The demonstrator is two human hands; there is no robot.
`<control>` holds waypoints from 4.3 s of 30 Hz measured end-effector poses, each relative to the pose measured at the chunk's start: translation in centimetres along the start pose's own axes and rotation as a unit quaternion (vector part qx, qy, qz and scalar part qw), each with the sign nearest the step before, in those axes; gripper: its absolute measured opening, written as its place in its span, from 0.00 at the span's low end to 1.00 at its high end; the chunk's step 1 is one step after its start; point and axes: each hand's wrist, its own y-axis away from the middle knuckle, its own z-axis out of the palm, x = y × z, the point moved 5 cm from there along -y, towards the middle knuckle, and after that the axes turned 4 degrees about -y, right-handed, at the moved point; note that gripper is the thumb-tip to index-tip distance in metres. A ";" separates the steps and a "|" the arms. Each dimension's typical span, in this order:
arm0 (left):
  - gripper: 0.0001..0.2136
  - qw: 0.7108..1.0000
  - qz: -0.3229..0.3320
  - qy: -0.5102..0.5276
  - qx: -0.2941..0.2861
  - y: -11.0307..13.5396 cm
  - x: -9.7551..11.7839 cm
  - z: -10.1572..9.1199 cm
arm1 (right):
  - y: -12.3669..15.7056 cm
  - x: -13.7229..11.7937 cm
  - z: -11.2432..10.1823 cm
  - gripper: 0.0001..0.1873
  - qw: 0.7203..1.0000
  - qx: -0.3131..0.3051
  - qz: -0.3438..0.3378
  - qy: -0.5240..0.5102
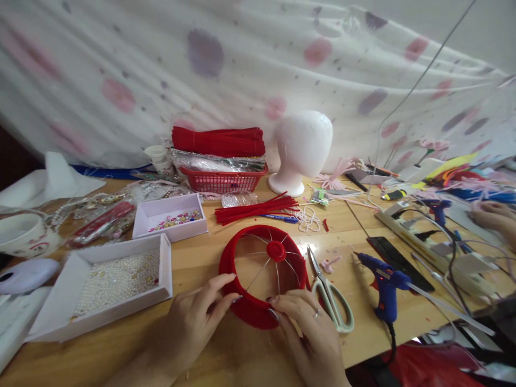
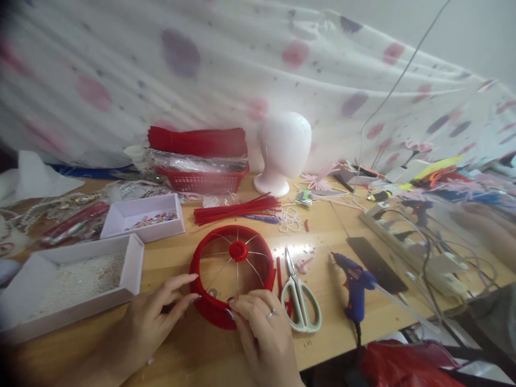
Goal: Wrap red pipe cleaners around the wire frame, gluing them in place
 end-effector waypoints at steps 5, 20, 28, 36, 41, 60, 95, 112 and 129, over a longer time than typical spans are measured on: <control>0.13 1.000 -0.012 0.009 -0.008 0.2 -0.2 0.2 | -0.4 -0.2 -0.3 0.08 1.000 0.006 -0.009 0.003; 0.12 1.000 0.022 -0.017 0.004 -0.6 0.6 -0.8 | -0.1 0.2 -0.1 0.07 1.000 -0.004 0.005 -0.010; 0.12 1.000 0.022 -0.020 0.007 -0.9 0.7 -0.8 | -0.3 0.0 -0.1 0.10 1.000 0.000 -0.004 -0.010; 0.12 1.000 0.025 -0.009 -0.001 -1.1 0.7 -0.7 | -0.6 0.0 -0.3 0.14 1.000 0.006 0.005 -0.013; 0.12 1.000 0.018 -0.014 -0.004 -0.8 0.5 -0.7 | -0.5 0.1 -0.2 0.13 1.000 -0.007 0.006 -0.015; 0.16 0.998 0.030 -0.001 -0.054 -0.6 0.3 -0.1 | -0.3 0.4 0.0 0.08 1.000 0.009 0.021 -0.016; 0.14 0.994 0.057 -0.014 -0.093 -1.3 0.7 0.2 | -0.2 0.7 0.3 0.08 0.999 -0.002 -0.020 -0.035; 0.14 0.990 0.059 -0.047 -0.116 -1.4 0.7 0.1 | -0.4 1.1 -0.1 0.11 0.997 -0.004 -0.041 -0.059; 0.13 0.992 0.092 -0.029 -0.085 -1.4 0.8 -0.7 | -1.6 1.5 -0.7 0.05 0.996 -0.052 -0.057 -0.037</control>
